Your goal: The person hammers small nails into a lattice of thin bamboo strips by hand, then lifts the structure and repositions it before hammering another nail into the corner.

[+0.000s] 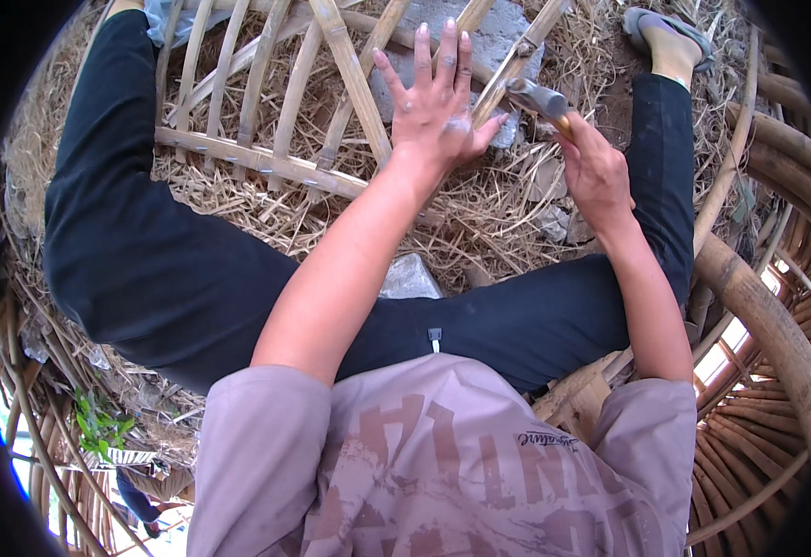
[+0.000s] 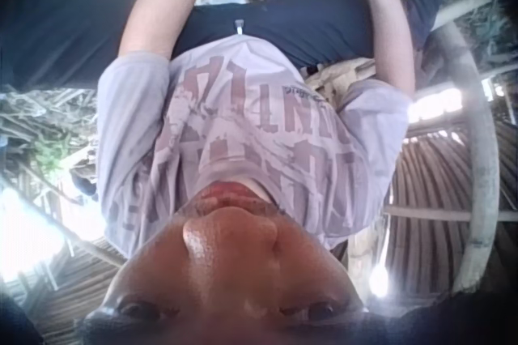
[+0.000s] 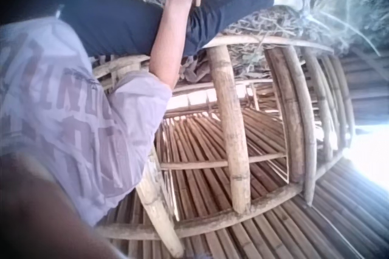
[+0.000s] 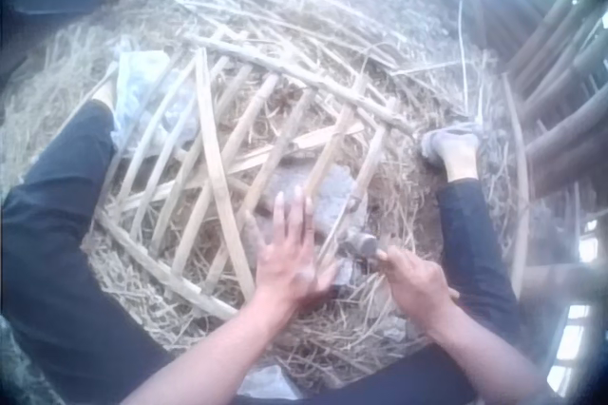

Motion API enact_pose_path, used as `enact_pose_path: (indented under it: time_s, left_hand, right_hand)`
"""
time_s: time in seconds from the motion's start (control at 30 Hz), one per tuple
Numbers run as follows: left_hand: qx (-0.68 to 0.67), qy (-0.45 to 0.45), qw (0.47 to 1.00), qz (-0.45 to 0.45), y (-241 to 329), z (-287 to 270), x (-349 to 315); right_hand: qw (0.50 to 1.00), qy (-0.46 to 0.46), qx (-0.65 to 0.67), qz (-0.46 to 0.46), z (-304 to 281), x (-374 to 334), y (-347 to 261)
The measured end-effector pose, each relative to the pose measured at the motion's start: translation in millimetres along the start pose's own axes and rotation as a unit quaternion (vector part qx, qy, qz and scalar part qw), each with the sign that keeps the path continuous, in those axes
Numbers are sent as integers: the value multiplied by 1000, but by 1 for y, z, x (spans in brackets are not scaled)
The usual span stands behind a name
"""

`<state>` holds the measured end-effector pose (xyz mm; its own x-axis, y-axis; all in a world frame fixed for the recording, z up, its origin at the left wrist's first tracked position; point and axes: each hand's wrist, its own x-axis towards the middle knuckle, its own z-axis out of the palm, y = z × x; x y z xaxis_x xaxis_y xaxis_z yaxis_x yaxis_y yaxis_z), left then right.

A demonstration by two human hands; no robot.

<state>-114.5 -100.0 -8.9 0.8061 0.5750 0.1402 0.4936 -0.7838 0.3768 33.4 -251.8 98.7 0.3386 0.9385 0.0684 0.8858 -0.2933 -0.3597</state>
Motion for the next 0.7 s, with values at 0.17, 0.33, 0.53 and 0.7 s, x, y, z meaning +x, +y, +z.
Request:
enact_pose_path:
  time_s: [0.17,0.33,0.53,0.7]
  left_hand:
    - [-9,1,1000,-2,0,0,2]
    - [5,-12,1000,-6,1,-1,7]
    - [-2,-4,1000,-2,-2,-1,6]
    - [-14,11,1000,-2,0,0,2]
  right_hand:
    - [1000,21,16,-5,2,6,-6]
    - [997,-64,-23,23,6,8,5]
    - [1000,-20,-14,-4,5,5,-1]
    - [999,-30,-15,5,5,2,0]
